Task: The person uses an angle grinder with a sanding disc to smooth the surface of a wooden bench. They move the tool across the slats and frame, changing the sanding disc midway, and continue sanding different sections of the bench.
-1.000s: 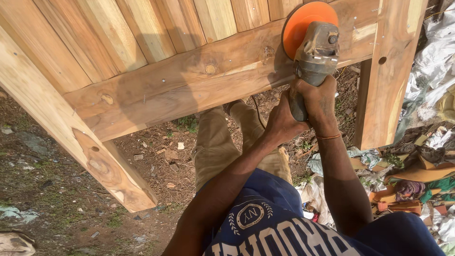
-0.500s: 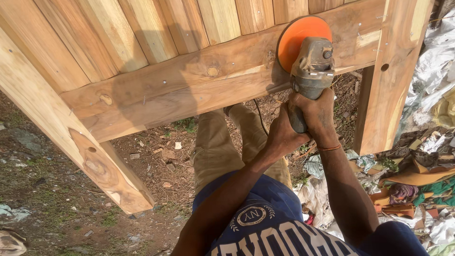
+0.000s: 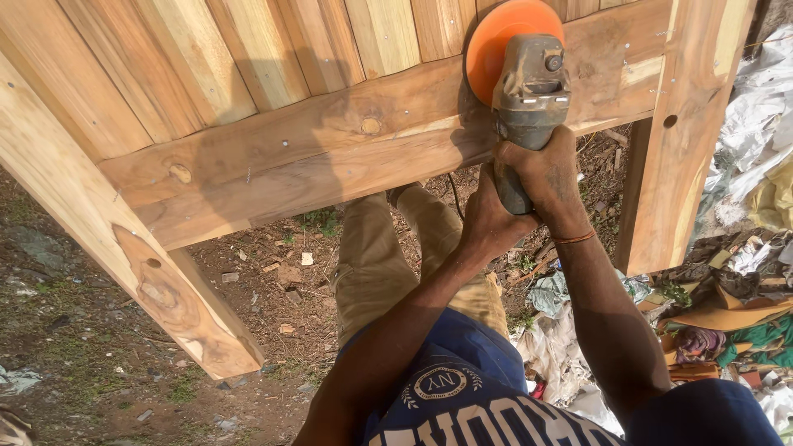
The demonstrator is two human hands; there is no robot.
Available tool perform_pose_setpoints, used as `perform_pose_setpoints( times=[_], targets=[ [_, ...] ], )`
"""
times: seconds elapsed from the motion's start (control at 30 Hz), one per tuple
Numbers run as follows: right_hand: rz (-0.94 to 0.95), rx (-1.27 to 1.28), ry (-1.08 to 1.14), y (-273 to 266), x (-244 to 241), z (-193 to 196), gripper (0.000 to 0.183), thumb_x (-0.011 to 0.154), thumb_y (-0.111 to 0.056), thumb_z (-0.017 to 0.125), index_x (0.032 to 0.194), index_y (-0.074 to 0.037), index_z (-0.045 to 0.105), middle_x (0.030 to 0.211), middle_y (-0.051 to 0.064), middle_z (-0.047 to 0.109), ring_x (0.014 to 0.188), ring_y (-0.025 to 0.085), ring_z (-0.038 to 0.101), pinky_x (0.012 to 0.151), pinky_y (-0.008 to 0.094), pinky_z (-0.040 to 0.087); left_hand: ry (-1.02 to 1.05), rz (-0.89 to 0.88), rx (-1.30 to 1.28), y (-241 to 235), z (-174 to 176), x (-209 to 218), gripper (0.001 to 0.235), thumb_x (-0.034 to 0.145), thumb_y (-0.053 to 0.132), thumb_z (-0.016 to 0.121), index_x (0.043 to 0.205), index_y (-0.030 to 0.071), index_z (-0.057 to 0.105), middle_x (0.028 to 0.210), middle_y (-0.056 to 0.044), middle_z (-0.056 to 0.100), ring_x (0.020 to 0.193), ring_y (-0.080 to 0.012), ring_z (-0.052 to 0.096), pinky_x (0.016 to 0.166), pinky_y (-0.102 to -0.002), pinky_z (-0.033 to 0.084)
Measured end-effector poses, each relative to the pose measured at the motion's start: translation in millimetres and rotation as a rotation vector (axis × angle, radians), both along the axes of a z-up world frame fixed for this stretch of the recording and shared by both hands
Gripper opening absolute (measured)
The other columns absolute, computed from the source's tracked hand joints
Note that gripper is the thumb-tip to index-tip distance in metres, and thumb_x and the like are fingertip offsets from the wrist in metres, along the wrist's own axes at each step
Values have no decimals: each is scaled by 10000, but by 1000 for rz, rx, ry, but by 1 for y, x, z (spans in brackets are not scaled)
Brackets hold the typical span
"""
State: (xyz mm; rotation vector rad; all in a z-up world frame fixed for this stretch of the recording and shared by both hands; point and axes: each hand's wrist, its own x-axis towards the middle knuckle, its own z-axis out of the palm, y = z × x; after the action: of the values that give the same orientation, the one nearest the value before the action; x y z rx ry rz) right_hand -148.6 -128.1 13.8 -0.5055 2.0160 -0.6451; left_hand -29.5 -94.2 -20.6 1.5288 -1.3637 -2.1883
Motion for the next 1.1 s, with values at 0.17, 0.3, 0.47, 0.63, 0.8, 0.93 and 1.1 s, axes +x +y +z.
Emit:
perform_pose_setpoints(
  times=[0.17,0.3,0.47,0.63,0.8,0.93,1.1],
  targets=[
    [-28,-5,-42,18,5,-2,323,748,-205,730,952,45,707,843,99,721,725,157,682,657,306,540,37,-3,25,15,5,4,1002,621,275,871,1405,-28,325,1147,-245,672,1005,-364,725,844,-430,584],
    [-240,-160,-122,20,1,4,336,769,-190,717,1018,35,688,885,92,708,744,155,673,682,303,544,14,-195,6,6,-3,-3,929,624,262,869,1372,-9,390,1079,-245,706,962,-392,716,819,-448,569],
    [-77,-116,-48,-8,-6,-7,324,781,-197,717,1000,42,698,903,95,713,757,145,663,682,304,538,34,-39,-22,-11,-16,-7,937,616,255,849,1371,-23,370,1069,-222,702,937,-363,735,808,-424,594],
    [34,4,1,0,5,-8,336,722,-191,735,981,21,706,886,86,727,760,147,690,671,299,551,29,26,-2,4,-7,5,974,604,259,855,1389,-13,347,1128,-230,677,976,-358,722,829,-431,581],
    [-139,-42,-16,18,-9,9,332,750,-199,726,983,36,712,899,107,719,763,172,677,693,309,547,51,-110,32,16,-4,-14,975,621,280,866,1405,2,358,1117,-234,673,979,-381,705,849,-440,564],
    [-72,-116,-41,-4,-8,-7,356,753,-209,727,1013,33,704,916,96,711,759,156,662,678,309,539,44,-11,-41,-1,-21,-14,963,592,263,876,1373,-3,380,1142,-233,677,1013,-371,710,847,-443,578],
    [-3,-99,-34,-16,1,-3,338,751,-210,719,981,37,699,885,99,714,738,164,668,660,314,544,5,8,-40,-6,-17,-4,978,596,275,874,1372,-19,358,1137,-216,680,989,-337,724,844,-424,599]
  ],
)
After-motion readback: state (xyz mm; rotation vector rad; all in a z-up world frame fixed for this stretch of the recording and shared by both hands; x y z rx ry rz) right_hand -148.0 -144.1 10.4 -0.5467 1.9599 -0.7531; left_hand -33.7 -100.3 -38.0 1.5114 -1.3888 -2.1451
